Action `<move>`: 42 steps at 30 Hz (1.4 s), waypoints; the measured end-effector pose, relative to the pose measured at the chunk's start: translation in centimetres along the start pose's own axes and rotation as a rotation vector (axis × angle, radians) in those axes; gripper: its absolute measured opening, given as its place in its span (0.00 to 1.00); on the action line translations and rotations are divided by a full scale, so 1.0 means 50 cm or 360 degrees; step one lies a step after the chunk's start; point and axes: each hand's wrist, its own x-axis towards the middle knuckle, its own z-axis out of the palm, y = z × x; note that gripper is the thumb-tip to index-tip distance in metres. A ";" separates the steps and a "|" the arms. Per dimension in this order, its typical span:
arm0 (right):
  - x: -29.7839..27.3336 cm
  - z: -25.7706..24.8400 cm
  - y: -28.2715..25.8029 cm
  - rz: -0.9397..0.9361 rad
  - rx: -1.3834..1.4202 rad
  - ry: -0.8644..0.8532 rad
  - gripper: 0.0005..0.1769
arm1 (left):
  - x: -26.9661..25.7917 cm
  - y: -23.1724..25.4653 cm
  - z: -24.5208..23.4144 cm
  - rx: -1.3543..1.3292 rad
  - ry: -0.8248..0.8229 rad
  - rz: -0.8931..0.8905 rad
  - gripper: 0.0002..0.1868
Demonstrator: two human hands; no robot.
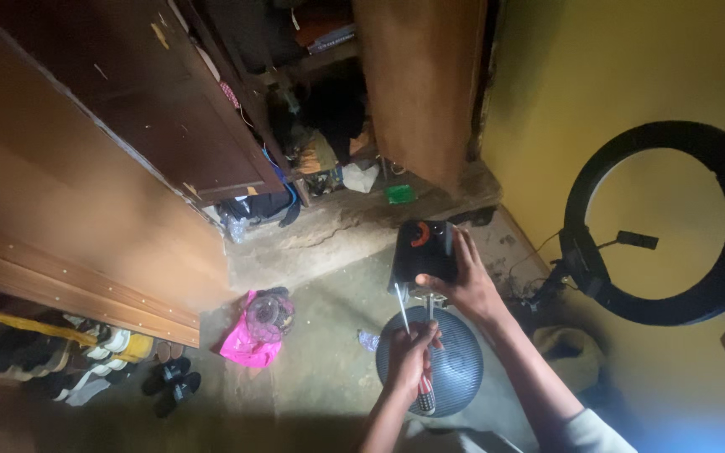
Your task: The person uses a screwdriver to loosen and remove screws from a small black cylindrical device, then removes a circular metal mesh cover. The person places the cover on a nearby blue tray and continues to manipulate the device with the screwdriver.
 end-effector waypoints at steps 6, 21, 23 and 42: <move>0.011 -0.001 0.007 0.0082 0.0092 -0.0065 0.65 | 0.000 -0.002 -0.003 0.0038 0.0016 0.0014 0.14; 0.001 -0.021 0.001 -0.0001 0.0118 -0.0106 0.62 | -0.008 0.016 0.003 0.0033 0.0006 -0.0001 0.17; -0.007 -0.024 -0.005 0.0084 0.0365 -0.0114 0.62 | -0.010 0.024 0.007 0.0171 0.0111 -0.0058 0.17; -0.421 -0.116 0.268 0.0894 0.0713 -0.0014 0.19 | -0.069 -0.053 0.071 0.0633 -0.0937 -0.0189 0.29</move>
